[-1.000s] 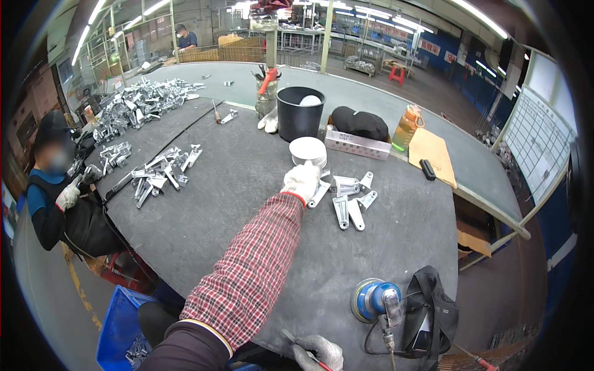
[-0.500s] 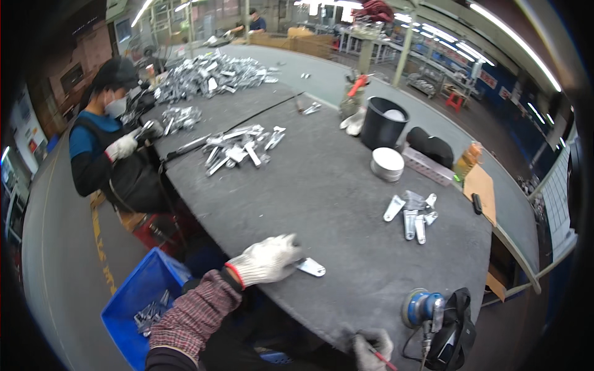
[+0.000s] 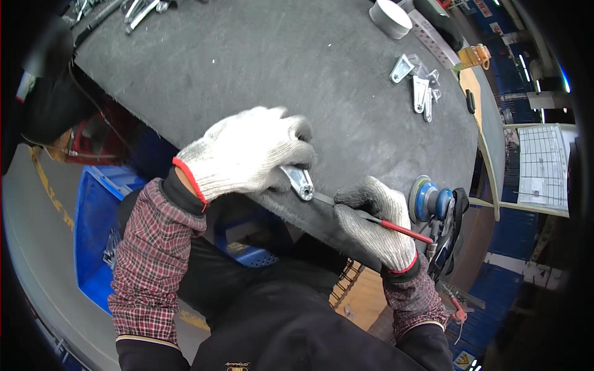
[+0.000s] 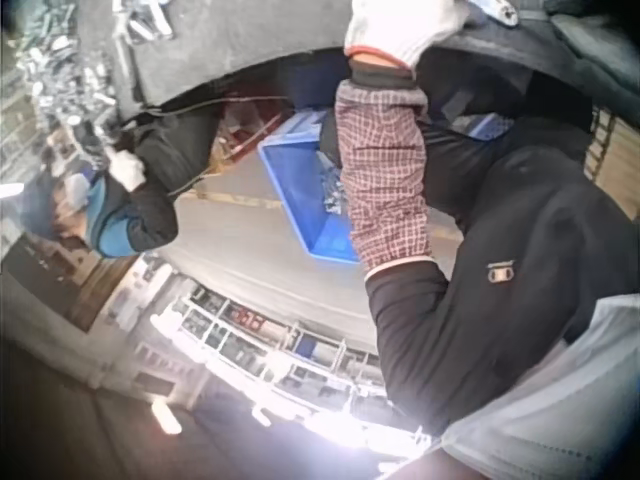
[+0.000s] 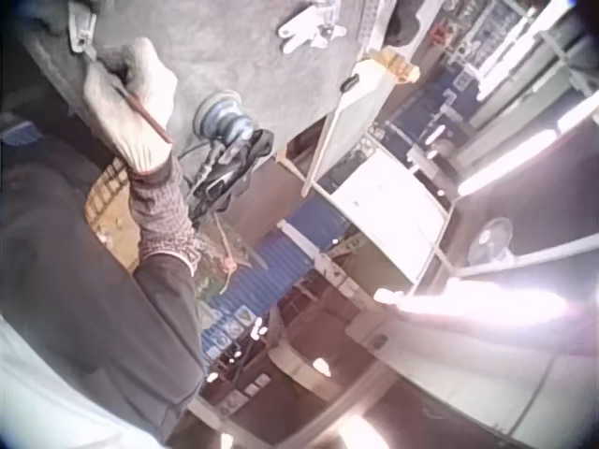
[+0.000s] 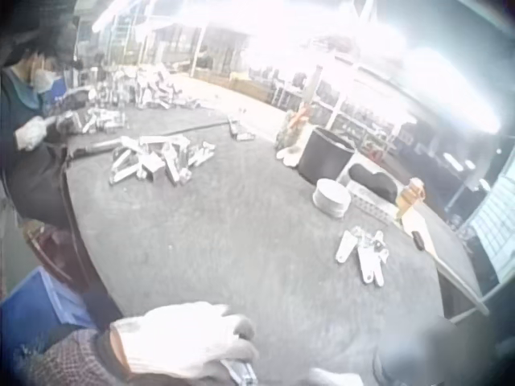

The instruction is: Sanding and grinding small metal parts using a pneumatic sander.

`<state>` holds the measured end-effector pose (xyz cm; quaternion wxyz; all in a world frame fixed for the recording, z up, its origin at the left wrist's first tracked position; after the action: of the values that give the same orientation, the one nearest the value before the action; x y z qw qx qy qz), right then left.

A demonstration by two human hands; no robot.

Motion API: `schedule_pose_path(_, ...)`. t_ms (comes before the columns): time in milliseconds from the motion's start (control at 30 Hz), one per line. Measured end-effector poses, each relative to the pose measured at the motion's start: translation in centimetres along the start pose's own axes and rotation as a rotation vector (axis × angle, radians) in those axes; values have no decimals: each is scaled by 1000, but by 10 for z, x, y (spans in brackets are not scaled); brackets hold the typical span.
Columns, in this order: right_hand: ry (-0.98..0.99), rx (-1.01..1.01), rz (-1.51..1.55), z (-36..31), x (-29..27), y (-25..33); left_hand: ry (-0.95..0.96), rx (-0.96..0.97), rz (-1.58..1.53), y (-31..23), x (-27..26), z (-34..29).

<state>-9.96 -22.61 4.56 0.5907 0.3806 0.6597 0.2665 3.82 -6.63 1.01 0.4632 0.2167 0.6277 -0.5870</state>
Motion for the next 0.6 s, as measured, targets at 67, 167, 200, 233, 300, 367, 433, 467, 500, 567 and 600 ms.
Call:
schedule_pose_path(67, 34, 22, -25, -1, 4, 1, -15, -1, 24, -2, 0, 0)
schedule_pose_path(167, 16, -6, -41, 0, 12, -3, -14, 14, 12, -1, 5, 4)
schedule_pose_path(200, 24, -27, -70, 2, 12, -1, -10, 13, 4, -2, 6, 4)
schedule_pose_path(233, 31, -47, -99, 3, 12, 2, -14, -2, 15, -2, 5, 5)
schedule_pose_path(300, 42, -49, -120, 4, 13, 3, -13, -19, 24, -3, 5, 5)
schedule_pose_path(367, 52, -54, -140, 5, 13, 6, 9, -39, 38, -2, 6, 6)
schedule_pose_path(433, 56, -78, -153, 7, 12, 10, 11, -48, 37, -1, 7, 7)
schedule_pose_path(467, 55, -73, -151, 7, 12, 9, 9, -58, 37, 0, 8, 7)
schedule_pose_path(500, 78, -74, -136, 9, 13, 9, 12, -57, 36, 0, 8, 7)
schedule_pose_path(567, 100, -71, -120, 12, 13, 8, -2, -39, 34, -1, 7, 8)
schedule_pose_path(600, 95, -91, -123, 13, 13, 10, 2, -39, 31, -1, 8, 8)
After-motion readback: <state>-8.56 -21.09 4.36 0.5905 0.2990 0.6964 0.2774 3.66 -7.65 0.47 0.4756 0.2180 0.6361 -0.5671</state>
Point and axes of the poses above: each hand's wrist, its own z-axis towards the middle knuckle, its own x-axis out of the palm, y = z × x, the point moved 7 cm from there along z, towards the middle knuckle, and after that the axes turned 1 degree about -x, right-handed, at the moved point
